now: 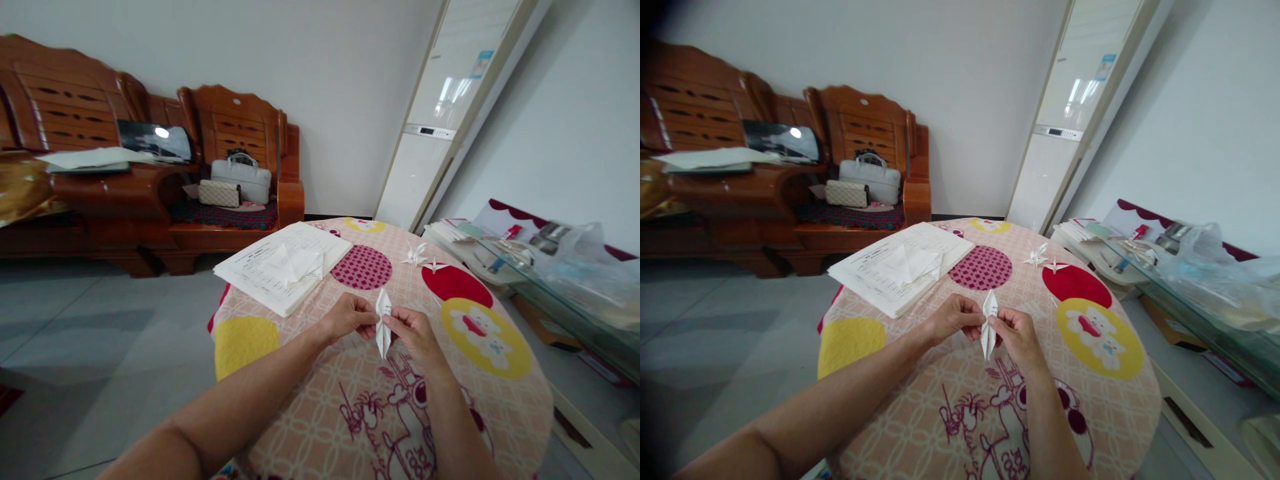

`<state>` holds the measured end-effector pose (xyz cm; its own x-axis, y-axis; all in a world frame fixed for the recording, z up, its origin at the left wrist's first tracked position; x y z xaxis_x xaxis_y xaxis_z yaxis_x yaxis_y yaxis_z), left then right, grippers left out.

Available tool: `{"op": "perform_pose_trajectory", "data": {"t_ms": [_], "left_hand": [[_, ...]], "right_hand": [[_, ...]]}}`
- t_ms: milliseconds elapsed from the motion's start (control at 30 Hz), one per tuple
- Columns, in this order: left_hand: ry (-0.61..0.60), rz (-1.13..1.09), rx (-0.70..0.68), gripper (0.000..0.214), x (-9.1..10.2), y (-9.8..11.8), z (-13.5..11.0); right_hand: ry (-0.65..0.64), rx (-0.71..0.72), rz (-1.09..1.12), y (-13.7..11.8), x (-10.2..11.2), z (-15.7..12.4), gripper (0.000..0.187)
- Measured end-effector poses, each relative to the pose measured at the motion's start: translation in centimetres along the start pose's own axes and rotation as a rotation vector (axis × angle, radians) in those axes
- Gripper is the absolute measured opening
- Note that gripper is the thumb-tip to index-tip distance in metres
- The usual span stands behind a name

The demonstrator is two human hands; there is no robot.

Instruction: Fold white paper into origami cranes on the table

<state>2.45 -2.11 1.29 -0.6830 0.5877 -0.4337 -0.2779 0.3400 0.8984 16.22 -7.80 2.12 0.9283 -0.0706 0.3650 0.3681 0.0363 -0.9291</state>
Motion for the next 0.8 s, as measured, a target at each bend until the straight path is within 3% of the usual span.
{"op": "perform_pose_trajectory", "data": {"t_ms": [300, 633, 800], "left_hand": [[0.002, 0.021, -0.009, 0.028, -0.19, 0.17, -0.15], [-0.04, 0.03, -0.05, 0.031, -0.29, 0.24, -0.15], [0.024, 0.104, -0.089, 0.018, -0.07, 0.35, 0.0]], "right_hand": [[-0.022, 0.02, 0.042, -0.15, -0.08, -0.05, 0.021], [0.04, -0.095, 0.122, -0.05, -0.11, -0.24, 0.02], [0.033, -0.076, -0.031, 0.09, -0.37, -0.04, 0.024]]}}
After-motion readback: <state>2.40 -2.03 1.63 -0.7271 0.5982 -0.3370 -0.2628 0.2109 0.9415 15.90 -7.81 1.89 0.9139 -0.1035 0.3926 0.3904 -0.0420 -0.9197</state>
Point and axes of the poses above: each hand's wrist, its own z-axis towards the middle knuckle, its own x-axis out of the back of the hand, y = z × x, the point moved 4 cm from there along z, towards the middle knuckle, and after that the axes turned 15 degrees about -z, right-handed, at the moved point
